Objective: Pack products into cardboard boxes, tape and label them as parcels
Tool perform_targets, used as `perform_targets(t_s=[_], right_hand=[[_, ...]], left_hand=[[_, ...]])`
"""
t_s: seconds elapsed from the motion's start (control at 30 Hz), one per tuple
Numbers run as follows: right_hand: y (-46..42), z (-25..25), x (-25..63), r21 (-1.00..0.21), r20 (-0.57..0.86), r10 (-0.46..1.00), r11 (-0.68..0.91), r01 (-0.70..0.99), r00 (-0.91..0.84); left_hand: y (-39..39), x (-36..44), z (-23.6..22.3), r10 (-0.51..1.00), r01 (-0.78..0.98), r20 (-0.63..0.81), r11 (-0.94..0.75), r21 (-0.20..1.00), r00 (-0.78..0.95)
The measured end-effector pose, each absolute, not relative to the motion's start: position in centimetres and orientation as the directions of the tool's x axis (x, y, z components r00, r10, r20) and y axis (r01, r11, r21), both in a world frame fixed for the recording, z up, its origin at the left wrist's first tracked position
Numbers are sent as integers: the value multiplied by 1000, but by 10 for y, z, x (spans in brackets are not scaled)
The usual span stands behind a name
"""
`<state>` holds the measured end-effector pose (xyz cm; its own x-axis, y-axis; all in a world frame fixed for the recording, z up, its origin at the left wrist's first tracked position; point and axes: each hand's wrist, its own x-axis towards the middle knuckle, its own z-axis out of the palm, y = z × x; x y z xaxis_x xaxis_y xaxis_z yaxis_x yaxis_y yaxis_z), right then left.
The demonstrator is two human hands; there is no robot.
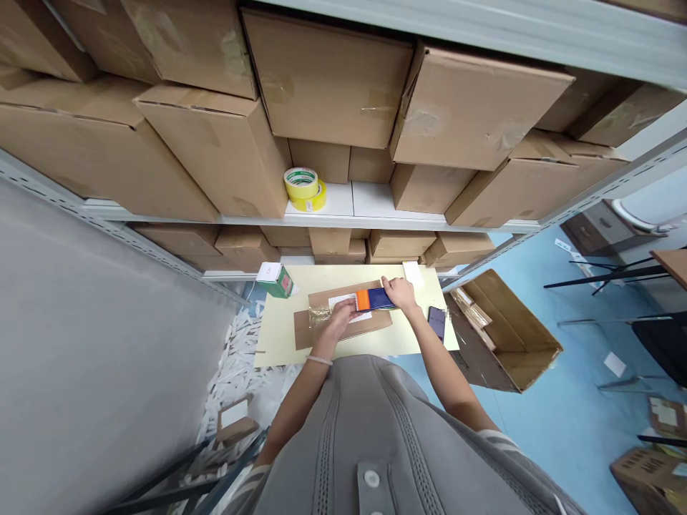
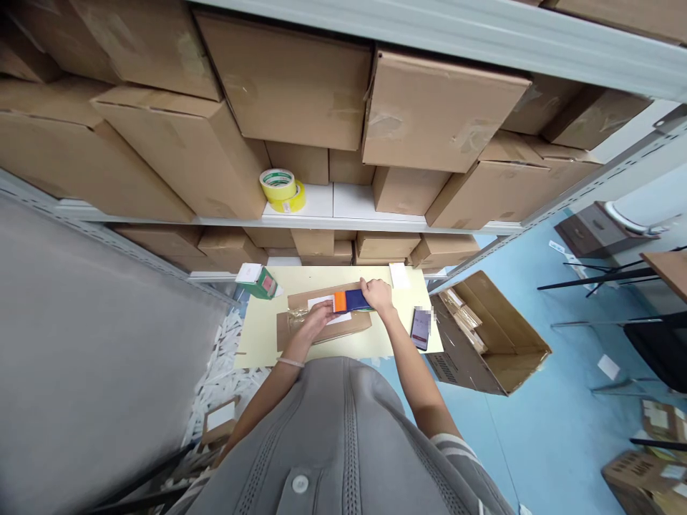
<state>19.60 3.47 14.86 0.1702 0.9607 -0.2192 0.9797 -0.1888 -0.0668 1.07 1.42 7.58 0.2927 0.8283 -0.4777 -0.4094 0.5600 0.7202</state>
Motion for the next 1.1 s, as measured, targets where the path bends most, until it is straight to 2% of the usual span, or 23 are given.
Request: perform_targets(t_s=[0.3, 0.5, 0.7, 0.93, 1.1], right_hand=[[37, 152, 189, -53, -258, 958, -143, 988, 124], [45, 152, 164, -65, -264, 964, -46, 997, 28], [52, 151, 126, -22, -267, 960, 83, 996, -86], [53, 146, 101, 29, -272, 956, 119, 992, -107], [51, 144, 97, 53, -258, 961, 117, 992, -99]], left_hand=[[30, -21, 73, 833, -397, -500, 553, 732, 237], [27, -80, 76, 847, -430, -512, 519, 739, 143], [10, -139, 66, 816, -473, -578, 517, 714, 21], [-4, -141, 35, 776, -450, -625, 528, 720, -91], [1, -128, 18, 748, -364, -638, 552, 750, -181]])
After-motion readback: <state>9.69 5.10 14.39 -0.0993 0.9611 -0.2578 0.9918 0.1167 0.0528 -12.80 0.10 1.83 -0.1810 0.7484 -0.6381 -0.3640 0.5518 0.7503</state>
